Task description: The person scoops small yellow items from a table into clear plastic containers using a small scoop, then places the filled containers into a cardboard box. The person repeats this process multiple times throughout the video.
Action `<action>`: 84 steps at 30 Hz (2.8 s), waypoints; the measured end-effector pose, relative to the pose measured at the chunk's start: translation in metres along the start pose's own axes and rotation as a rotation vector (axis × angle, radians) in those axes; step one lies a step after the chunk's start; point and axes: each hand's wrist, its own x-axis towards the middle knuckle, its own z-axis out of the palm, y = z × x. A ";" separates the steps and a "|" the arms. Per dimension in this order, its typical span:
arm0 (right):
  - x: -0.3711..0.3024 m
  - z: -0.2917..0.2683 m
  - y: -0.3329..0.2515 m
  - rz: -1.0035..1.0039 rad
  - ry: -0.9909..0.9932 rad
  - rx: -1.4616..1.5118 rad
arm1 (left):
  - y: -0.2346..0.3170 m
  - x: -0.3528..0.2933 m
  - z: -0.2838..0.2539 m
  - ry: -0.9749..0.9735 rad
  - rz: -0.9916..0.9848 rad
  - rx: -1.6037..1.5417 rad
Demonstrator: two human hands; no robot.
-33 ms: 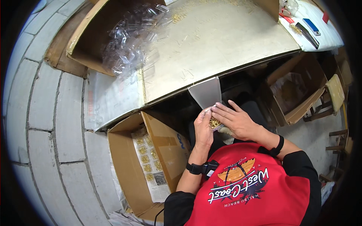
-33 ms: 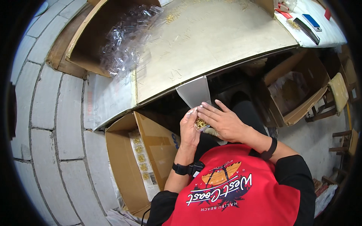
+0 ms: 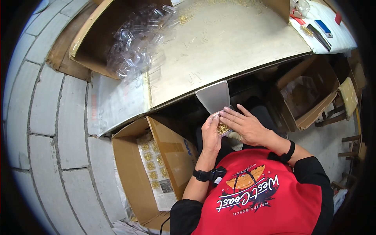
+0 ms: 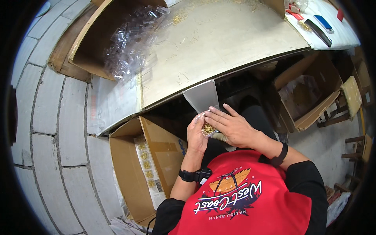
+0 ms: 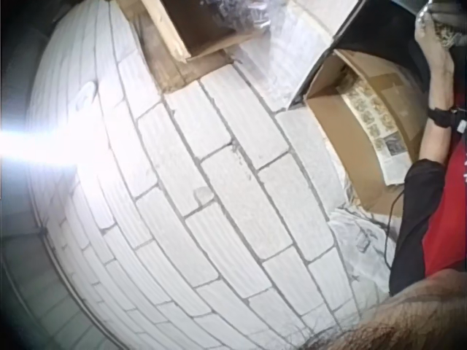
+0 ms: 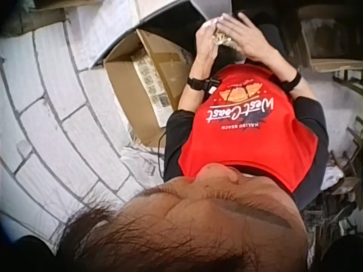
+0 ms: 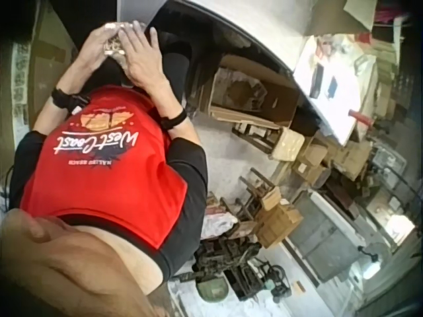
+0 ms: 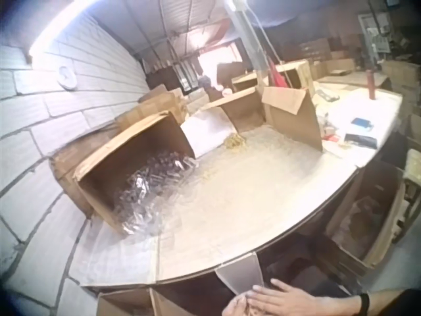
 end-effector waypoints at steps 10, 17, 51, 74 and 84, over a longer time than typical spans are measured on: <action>0.006 -0.014 0.022 0.474 0.374 0.953 | 0.052 -0.003 0.011 -0.152 -0.045 0.120; 0.048 -0.004 0.015 0.497 0.315 1.168 | 0.104 0.018 0.013 -0.098 -0.007 0.203; 0.110 0.047 -0.029 0.310 -0.500 0.431 | -0.024 -0.297 -0.470 1.689 0.335 -0.574; 0.154 -0.072 0.132 0.208 0.078 0.203 | 0.129 -0.235 -0.312 1.473 0.037 0.670; 0.193 -0.193 0.477 0.881 0.145 -0.399 | 0.293 -0.054 -0.169 0.733 0.265 0.628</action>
